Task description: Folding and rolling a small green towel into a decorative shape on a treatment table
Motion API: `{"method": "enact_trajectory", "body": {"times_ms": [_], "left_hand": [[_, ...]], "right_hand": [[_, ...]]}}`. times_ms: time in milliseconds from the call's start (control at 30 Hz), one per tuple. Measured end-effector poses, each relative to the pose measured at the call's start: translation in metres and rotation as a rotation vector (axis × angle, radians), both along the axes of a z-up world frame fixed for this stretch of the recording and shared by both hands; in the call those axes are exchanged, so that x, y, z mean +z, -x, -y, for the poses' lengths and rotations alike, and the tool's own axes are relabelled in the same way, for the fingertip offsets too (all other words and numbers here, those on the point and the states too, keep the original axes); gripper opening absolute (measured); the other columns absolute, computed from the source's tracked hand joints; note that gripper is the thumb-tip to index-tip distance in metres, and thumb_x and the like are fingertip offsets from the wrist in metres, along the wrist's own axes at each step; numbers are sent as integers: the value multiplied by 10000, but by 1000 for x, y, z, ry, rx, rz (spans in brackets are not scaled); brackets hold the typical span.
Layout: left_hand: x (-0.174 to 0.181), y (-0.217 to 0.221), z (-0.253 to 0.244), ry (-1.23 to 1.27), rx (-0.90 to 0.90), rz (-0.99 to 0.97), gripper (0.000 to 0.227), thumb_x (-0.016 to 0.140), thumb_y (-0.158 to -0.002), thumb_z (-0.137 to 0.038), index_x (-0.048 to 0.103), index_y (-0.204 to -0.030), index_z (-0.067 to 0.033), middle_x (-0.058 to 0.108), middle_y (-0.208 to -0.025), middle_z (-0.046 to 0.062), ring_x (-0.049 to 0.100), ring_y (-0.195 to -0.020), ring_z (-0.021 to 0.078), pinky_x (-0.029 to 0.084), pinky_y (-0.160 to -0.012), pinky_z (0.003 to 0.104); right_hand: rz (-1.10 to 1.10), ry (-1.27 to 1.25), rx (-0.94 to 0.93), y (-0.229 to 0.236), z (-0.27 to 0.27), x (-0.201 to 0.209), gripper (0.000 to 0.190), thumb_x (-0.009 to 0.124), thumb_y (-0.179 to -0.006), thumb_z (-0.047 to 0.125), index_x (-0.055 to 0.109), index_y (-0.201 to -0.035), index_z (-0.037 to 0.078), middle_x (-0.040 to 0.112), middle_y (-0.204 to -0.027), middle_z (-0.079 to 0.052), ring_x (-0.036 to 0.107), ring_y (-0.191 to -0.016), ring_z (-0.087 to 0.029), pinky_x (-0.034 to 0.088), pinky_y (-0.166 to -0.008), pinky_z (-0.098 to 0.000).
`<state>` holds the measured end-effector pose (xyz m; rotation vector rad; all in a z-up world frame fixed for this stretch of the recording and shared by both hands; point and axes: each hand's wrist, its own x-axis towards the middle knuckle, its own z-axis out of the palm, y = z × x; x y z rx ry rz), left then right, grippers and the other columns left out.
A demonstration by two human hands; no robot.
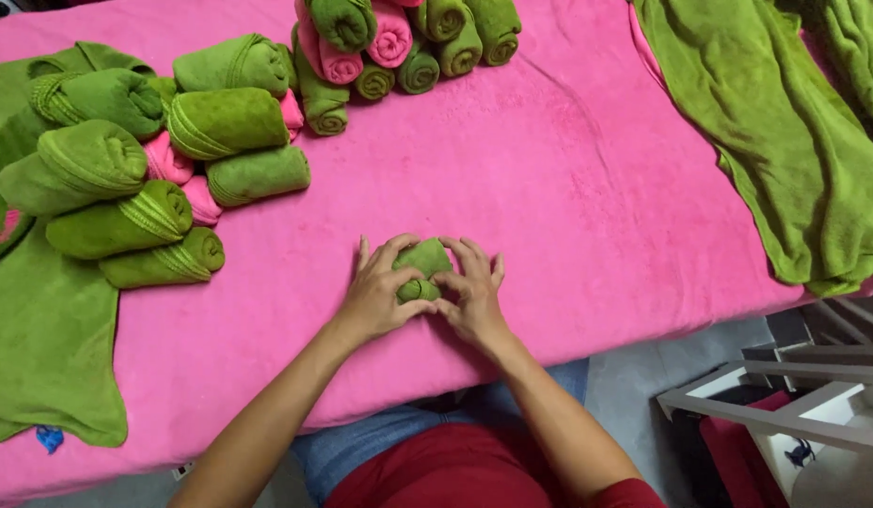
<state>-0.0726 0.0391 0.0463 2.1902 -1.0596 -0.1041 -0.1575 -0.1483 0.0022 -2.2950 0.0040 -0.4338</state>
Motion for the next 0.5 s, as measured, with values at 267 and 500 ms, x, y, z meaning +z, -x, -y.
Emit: {"method": "enact_trajectory", "body": {"times_ms": [267, 500], "left_hand": [[-7, -5, -1, -21, -26, 62, 392, 826, -861, -422, 709, -826, -49, 563, -1397, 128, 524, -1366, 415, 177, -1151, 829], [-8, -14, 4, -23, -35, 29, 429, 811, -874, -439, 714, -794, -29, 574, -1370, 138, 522, -1362, 422, 209, -1148, 823]], "right_hand": [[120, 42, -155, 16, -3, -21, 299, 896, -817, 376, 745, -1034, 235, 534, -1529, -76, 516, -1397, -327, 161, -1103, -830], [82, 21, -42, 2, 14, -8, 179, 852, -865, 376, 770, -899, 221, 569, -1478, -93, 501, -1402, -356, 120, -1094, -849]]}}
